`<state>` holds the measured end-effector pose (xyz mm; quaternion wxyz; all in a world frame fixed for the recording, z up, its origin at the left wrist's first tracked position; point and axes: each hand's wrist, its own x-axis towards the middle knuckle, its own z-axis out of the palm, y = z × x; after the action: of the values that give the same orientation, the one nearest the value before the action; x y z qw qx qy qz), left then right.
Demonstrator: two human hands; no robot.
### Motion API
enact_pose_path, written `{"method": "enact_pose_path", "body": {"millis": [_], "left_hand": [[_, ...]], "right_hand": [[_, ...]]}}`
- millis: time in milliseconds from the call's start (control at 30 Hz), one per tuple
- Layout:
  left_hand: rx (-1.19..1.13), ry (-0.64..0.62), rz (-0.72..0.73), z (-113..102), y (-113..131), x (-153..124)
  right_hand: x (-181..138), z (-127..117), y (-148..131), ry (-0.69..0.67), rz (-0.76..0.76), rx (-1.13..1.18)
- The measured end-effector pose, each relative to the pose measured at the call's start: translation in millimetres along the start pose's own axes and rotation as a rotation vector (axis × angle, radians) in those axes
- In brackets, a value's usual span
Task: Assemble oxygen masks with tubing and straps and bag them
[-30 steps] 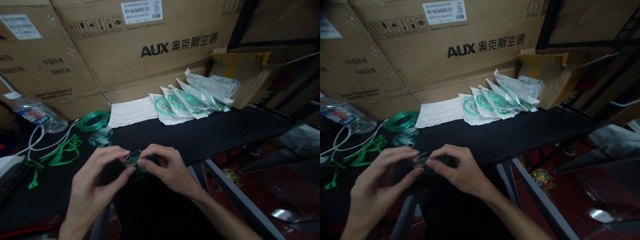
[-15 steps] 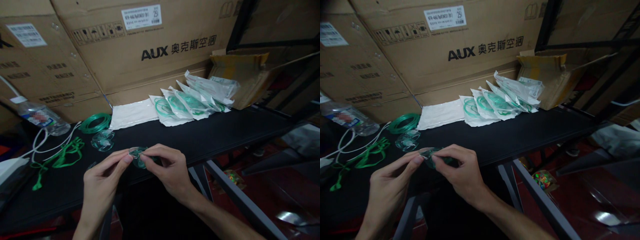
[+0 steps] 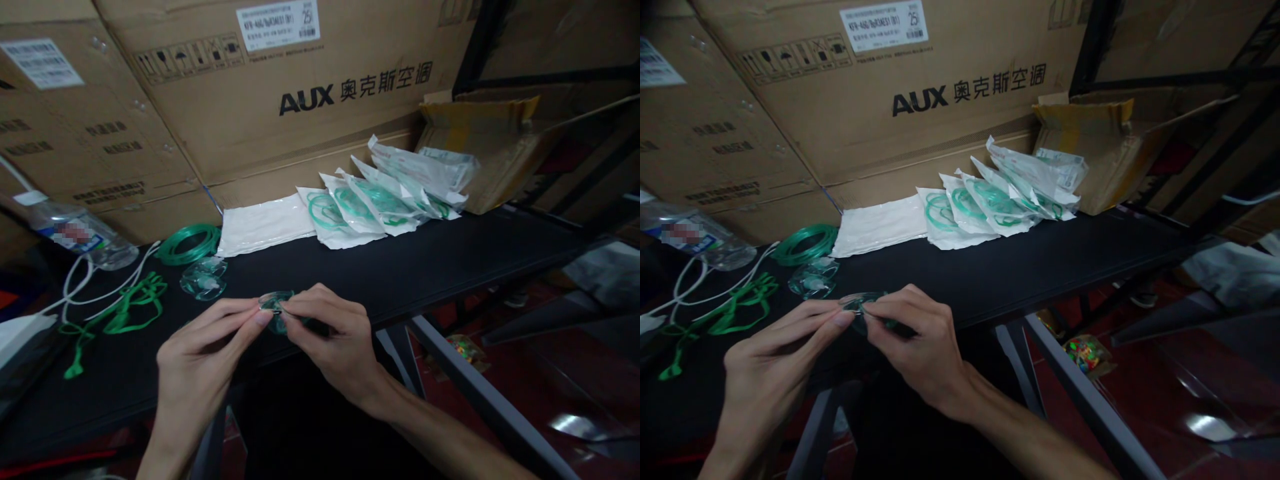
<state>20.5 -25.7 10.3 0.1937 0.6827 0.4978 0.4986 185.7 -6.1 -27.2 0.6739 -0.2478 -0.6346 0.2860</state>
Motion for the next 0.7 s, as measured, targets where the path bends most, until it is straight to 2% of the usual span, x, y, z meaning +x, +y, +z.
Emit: {"method": "enact_pose_path", "body": {"millis": [200,533,700], "left_hand": [[-0.064,-0.018,-0.075,-4.7,-0.3,1.1],[-0.127,-0.069,-0.147,-11.3,-2.7,-0.7],[-0.197,-0.012,-0.315,-10.2,-19.2,-3.3]], "right_hand": [[2.3,-5.8,2.2,-0.102,0.06,0.13],[8.1,-9.7,1.3,-0.207,0.253,0.312],[12.2,-10.7,-6.8,-0.218,0.312,0.329]]}}
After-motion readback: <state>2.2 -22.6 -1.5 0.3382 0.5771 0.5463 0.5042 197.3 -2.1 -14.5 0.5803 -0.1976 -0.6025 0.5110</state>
